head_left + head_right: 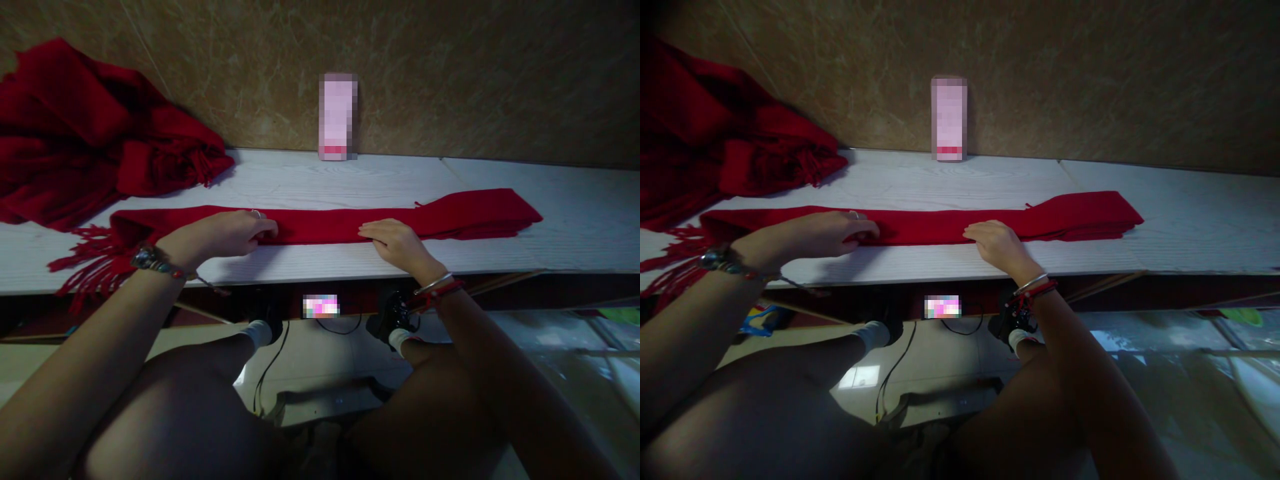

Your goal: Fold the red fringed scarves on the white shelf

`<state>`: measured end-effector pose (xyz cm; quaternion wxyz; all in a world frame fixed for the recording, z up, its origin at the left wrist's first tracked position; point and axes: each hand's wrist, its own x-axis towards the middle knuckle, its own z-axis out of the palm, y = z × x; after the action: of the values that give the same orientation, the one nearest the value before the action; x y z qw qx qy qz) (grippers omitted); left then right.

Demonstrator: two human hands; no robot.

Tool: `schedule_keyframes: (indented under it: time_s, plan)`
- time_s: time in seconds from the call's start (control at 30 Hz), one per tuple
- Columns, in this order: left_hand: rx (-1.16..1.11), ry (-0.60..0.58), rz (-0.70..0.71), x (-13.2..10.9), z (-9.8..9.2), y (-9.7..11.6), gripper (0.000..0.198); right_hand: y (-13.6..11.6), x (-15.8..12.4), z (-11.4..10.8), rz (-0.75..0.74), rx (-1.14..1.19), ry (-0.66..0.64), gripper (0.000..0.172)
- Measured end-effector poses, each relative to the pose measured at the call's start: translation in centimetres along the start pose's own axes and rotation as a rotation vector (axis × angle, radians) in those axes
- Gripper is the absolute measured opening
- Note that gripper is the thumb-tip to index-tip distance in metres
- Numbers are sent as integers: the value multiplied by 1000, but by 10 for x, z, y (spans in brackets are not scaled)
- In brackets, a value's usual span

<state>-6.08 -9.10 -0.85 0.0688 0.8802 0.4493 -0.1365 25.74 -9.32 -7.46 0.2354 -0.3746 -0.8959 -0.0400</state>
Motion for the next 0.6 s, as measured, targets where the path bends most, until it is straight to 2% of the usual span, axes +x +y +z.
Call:
schedule_keyframes:
  time_s: [0.17,0.43,0.6]
  plan:
    - [-7,43,26,-2,-2,-1,32,-1,0,-1,11,5,7,38]
    - [-39,-10,16,1,1,-3,38,0,-1,0,-30,7,34,37]
    - [-42,-10,24,-1,0,-3,39,0,0,0,-9,-7,-6,37]
